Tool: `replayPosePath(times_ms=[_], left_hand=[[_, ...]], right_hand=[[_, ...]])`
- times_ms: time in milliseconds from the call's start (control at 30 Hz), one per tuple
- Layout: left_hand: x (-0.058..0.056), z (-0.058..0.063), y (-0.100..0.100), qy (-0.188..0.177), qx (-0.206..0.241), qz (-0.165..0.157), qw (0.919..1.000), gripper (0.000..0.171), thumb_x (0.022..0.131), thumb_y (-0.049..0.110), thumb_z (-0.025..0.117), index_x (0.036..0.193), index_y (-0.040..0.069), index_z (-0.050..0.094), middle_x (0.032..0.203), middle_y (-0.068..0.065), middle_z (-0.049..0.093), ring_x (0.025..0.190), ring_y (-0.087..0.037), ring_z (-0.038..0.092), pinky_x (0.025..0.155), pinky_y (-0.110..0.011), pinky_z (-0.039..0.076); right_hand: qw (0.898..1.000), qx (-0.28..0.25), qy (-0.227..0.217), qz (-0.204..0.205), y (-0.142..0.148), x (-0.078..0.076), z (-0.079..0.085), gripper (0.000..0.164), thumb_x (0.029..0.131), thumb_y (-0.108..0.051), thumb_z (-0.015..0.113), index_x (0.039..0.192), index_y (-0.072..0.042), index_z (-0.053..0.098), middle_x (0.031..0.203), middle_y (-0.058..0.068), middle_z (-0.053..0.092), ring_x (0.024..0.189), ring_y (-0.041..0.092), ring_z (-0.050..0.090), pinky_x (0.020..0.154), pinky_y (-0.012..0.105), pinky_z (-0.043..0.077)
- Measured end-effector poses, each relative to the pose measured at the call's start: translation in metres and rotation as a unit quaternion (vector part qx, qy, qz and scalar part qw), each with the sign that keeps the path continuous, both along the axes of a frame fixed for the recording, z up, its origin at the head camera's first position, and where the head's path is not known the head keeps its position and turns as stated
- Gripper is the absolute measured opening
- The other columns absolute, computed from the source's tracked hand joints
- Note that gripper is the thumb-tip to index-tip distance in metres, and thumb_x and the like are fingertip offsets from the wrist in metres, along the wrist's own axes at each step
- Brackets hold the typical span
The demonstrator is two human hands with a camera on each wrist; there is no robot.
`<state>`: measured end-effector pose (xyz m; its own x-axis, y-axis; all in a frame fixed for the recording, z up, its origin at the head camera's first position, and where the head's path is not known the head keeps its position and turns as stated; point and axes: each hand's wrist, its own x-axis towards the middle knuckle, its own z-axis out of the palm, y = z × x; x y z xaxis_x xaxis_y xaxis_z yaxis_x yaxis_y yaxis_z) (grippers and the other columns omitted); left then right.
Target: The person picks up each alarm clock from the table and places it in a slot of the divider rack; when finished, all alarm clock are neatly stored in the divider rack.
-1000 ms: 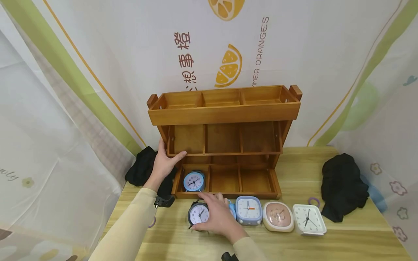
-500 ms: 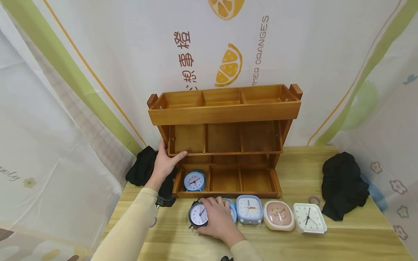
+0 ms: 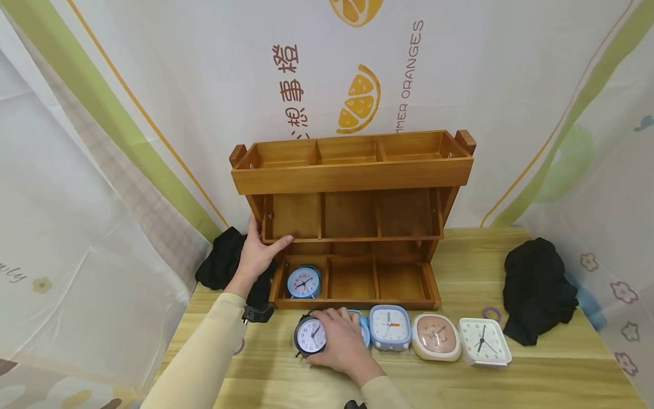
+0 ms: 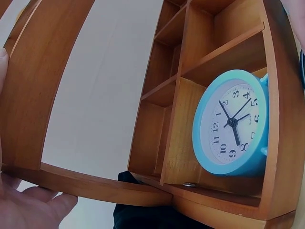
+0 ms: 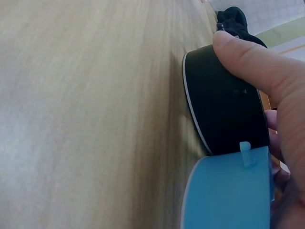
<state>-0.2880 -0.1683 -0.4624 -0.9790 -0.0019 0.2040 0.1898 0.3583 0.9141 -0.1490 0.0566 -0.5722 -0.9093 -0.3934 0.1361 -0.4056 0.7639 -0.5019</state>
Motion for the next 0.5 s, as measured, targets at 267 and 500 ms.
replayPosePath(times_ms=[267,500], left_hand=[[-0.0003,0.0002,-0.0002,-0.002,0.003,-0.002,1.0000,0.117,0.087,0.042,0.086,0.168,0.038,0.000,0.166,-0.008,0.032,0.142,-0.035,0.048,0.114,-0.054,0.042],[-0.0004,-0.0002,-0.0002,0.002,0.007,-0.001,1.0000,0.117,0.087,0.042,0.086,0.168,0.038,0.001,0.166,-0.007,0.033,0.141,-0.034,0.049,0.113,-0.053,0.044]], right_hand=[[0.998,-0.058,-0.008,0.007,0.0041,-0.0003,0.0014,0.093,0.056,-0.049,0.101,0.137,-0.021,0.065,0.121,-0.010,0.065,0.104,0.014,0.050,0.088,0.043,0.034],[0.996,-0.080,-0.042,0.012,0.0083,0.0002,0.0057,0.094,0.056,-0.052,0.100,0.139,-0.025,0.064,0.122,-0.014,0.064,0.107,0.012,0.050,0.096,0.048,0.034]])
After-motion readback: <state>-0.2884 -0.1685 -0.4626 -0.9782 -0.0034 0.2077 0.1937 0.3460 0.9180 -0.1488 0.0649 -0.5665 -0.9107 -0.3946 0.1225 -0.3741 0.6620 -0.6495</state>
